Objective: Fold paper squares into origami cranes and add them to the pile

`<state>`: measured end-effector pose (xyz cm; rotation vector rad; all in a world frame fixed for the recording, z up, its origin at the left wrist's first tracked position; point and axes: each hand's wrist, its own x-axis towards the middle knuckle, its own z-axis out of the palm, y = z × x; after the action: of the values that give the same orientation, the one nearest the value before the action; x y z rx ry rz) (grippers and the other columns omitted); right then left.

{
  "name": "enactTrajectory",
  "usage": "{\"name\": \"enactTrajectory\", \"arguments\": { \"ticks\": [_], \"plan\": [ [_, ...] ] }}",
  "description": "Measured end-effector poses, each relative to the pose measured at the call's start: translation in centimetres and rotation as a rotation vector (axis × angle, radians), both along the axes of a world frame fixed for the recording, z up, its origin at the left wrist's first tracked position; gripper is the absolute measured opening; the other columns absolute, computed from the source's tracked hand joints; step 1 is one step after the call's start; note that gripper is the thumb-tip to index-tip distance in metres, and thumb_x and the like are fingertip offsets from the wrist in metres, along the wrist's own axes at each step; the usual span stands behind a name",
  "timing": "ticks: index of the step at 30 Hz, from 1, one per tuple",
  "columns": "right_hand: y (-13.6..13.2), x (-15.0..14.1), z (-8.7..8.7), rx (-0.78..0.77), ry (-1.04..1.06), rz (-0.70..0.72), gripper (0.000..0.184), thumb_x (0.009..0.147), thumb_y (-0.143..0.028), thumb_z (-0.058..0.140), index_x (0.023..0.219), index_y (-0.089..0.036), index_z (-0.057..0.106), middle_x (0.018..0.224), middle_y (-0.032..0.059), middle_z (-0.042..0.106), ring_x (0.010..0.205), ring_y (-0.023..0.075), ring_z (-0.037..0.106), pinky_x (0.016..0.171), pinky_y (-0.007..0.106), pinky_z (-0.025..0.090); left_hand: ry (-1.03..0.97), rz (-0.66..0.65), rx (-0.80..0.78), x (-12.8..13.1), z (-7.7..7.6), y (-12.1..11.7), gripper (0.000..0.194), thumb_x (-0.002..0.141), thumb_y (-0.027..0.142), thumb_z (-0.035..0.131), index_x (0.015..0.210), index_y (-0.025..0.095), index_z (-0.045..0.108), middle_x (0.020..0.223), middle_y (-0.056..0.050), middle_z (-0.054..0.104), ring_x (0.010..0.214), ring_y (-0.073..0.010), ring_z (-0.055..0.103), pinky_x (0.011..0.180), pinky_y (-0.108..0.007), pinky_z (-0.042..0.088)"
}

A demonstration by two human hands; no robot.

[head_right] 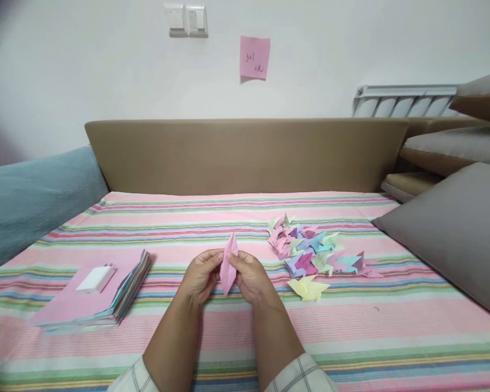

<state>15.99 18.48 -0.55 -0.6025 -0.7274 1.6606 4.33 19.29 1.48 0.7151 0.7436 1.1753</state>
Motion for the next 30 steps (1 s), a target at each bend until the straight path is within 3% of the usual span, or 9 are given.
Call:
{"name": "enactTrajectory", "arguments": {
  "ticks": [19,30],
  "plan": [
    [0.12,0.0,-0.21,0.001,-0.13,-0.051,0.03,0.062,-0.039,0.078,0.075,-0.014,0.067,0.064,0.0006,0.063,0.057,0.0106,0.054,0.059,0.024,0.041,0.032,0.012,-0.002,-0.08,-0.35,0.19,0.043,0.044,0.029,0.086,0.078,0.012,0.068,0.06,-0.001,0.066,0.05,-0.0092,0.057,0.052,-0.022,0.047],
    [0.32,0.0,-0.61,-0.007,-0.192,-0.058,0.032,0.061,-0.04,0.078,0.072,-0.014,0.065,0.062,-0.0006,0.061,0.053,0.0093,0.05,0.057,0.024,0.038,0.127,0.068,0.04,-0.06,-0.39,0.39,0.037,0.045,0.032,0.085,0.068,0.013,0.063,0.048,0.005,0.057,0.041,-0.0038,0.045,0.043,-0.015,0.034]
  ]
}}
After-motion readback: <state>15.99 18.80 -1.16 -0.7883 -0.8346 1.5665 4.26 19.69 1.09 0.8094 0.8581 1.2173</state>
